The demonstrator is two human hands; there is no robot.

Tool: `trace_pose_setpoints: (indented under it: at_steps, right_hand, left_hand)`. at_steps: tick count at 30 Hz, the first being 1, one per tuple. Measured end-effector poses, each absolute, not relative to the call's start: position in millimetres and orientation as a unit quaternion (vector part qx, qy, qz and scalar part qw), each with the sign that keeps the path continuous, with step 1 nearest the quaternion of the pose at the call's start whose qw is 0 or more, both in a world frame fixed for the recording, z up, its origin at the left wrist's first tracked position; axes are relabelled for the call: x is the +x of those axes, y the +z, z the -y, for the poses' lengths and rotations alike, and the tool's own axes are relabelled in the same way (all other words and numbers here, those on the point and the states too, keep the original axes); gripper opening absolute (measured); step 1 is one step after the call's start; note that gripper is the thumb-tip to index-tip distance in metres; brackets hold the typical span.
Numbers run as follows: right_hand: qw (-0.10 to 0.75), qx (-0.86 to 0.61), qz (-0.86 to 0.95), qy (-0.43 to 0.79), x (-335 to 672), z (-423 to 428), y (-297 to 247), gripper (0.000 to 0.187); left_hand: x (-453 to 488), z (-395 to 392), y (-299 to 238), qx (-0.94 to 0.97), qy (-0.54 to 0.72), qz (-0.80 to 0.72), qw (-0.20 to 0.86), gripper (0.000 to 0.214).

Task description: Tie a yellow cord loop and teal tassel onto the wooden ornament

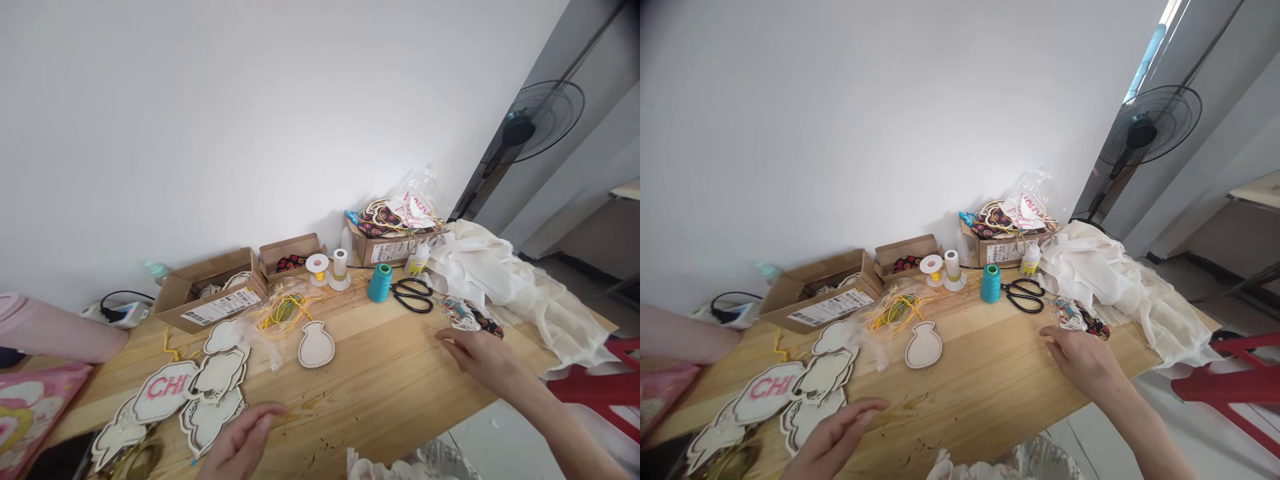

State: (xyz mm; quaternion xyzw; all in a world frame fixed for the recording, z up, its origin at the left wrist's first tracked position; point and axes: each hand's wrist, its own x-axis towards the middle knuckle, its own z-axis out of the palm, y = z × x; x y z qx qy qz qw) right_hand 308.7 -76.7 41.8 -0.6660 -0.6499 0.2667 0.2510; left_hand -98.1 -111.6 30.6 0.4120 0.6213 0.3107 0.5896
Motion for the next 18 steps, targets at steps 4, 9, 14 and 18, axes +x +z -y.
trace_pose_setpoints:
  at_steps: [4,9,14,18]
  right_hand:
    - [0.312,-0.559,0.723,0.259,254,73,93,0.031]
    - [0.304,-0.349,0.759,0.459,169,74,99,0.062]
    - [0.243,-0.401,0.685,0.557,207,76,55,0.04]
    - [0.23,-0.531,0.652,0.489,277,70,50,0.046]
  left_hand:
    - [-59,90,63,0.603,0.251,-0.542,0.529,0.016]
    - [-13,75,106,0.658,0.186,-0.445,0.578,0.025]
    - [-48,68,108,0.537,0.276,-0.485,0.633,0.037]
    - [-94,69,94,0.421,0.364,-0.494,0.668,0.035]
